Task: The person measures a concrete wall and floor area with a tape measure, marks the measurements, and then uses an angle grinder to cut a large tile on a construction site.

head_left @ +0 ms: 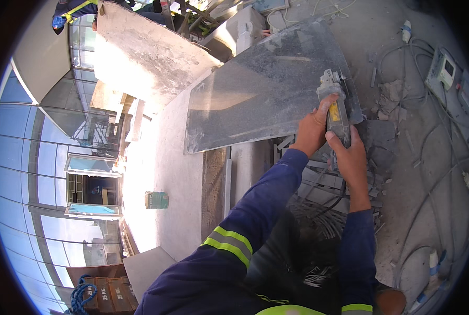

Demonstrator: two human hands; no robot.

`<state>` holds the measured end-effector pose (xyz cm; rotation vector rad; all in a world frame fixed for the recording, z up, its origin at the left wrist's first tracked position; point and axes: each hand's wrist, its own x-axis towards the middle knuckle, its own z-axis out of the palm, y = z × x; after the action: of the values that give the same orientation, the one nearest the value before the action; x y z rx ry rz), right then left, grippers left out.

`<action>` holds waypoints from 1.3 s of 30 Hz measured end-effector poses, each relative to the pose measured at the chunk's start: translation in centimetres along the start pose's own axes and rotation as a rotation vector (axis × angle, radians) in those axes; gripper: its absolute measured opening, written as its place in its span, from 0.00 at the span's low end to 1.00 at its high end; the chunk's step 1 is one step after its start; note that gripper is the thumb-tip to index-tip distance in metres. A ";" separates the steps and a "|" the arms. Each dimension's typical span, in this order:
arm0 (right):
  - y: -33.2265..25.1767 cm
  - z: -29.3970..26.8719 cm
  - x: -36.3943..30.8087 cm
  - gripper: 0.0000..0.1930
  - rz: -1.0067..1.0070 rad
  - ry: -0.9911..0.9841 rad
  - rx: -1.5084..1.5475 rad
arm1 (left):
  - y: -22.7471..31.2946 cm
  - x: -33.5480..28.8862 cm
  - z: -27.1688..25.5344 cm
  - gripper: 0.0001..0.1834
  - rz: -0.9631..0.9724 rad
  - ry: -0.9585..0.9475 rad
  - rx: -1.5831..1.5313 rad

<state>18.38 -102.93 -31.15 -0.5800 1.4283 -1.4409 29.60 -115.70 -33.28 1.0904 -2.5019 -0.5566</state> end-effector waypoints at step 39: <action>0.6 -1.3 -0.1 0.51 0.037 -0.009 -0.217 | 0.1 0.2 0.7 0.44 0.191 0.073 -0.060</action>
<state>17.44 -102.14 -31.96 -0.6910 1.5916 -1.2609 29.03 -115.62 -33.81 0.8236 -2.4738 -0.5236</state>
